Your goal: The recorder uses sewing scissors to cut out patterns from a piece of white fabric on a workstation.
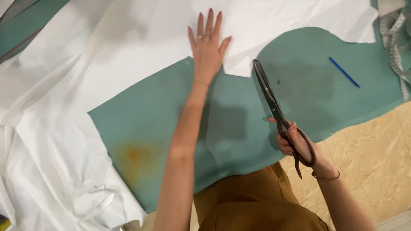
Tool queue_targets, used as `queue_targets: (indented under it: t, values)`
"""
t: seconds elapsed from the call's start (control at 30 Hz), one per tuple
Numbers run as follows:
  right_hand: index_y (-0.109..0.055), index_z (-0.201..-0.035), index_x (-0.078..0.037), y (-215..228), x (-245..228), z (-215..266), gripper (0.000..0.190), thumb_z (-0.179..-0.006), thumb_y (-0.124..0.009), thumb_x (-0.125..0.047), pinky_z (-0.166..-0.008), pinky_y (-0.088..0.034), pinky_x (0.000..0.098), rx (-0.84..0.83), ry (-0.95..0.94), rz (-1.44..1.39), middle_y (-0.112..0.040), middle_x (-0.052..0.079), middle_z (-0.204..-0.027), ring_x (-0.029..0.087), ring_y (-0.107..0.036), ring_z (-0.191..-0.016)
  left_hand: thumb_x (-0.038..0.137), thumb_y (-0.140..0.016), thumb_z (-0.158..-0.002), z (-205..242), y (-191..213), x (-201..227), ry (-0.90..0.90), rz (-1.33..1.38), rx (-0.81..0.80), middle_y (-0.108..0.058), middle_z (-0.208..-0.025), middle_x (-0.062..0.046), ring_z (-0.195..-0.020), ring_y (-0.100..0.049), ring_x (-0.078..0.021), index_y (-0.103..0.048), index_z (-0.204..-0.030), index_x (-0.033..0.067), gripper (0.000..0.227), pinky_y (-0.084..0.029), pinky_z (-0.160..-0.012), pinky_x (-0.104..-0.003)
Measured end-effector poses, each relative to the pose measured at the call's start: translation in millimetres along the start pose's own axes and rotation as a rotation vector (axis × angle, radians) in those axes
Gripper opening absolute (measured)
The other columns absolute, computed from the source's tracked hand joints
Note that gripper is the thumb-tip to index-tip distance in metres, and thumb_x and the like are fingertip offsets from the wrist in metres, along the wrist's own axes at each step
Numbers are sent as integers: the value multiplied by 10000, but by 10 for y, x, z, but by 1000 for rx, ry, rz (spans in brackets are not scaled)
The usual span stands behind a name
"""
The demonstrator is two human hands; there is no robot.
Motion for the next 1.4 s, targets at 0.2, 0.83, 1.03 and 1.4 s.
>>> queue_targets:
  t: [0.2,0.83,1.03,1.4]
  values:
    - [-389,-1531,-94,751,272,65,868,-928,-274,-708,-421,-255,259,7,39,-170,-298,-31,-620,81,-270,-468,644,-382,-1102,-185,-13,72,117,-199,-414,-100,-1746,7,-1615,-40,-264,-196,-1669,277,701,30,-1276,-641]
    - [-314,-1595,-130,3433,-45,178,871,-938,-344,-702,-489,-286,229,72,122,-163,-372,-15,-735,76,-323,-576,589,-591,-1000,-115,-1464,3300,-109,0,-189,-156,-1717,-65,-1597,-94,-292,-337,-1627,205,778,-40,-1250,-713]
    - [-308,-1604,-131,3476,42,179,872,-945,-335,-702,-492,-284,226,29,132,-242,-368,-13,-727,72,-318,-565,601,-547,-1013,-126,-1520,3517,-222,47,-224,-238,-1689,-60,-1574,-171,-291,-433,-1578,227,688,-91,-1253,-703]
    - [-289,-1613,-139,3343,350,332,859,-954,-332,-688,-491,-268,227,37,76,-296,-351,-23,-731,76,-309,-567,603,-511,-1015,-37,-1572,3532,-317,111,-225,-369,-1628,-44,-1541,-265,-274,-569,-1463,202,604,-147,-1274,-634]
Point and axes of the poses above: each hand's wrist, its own z-axis away from the middle knuckle, its own y-axis out of the back of the hand, x = y × z, the point moved 5 cm from there along -z, towards the middle knuckle
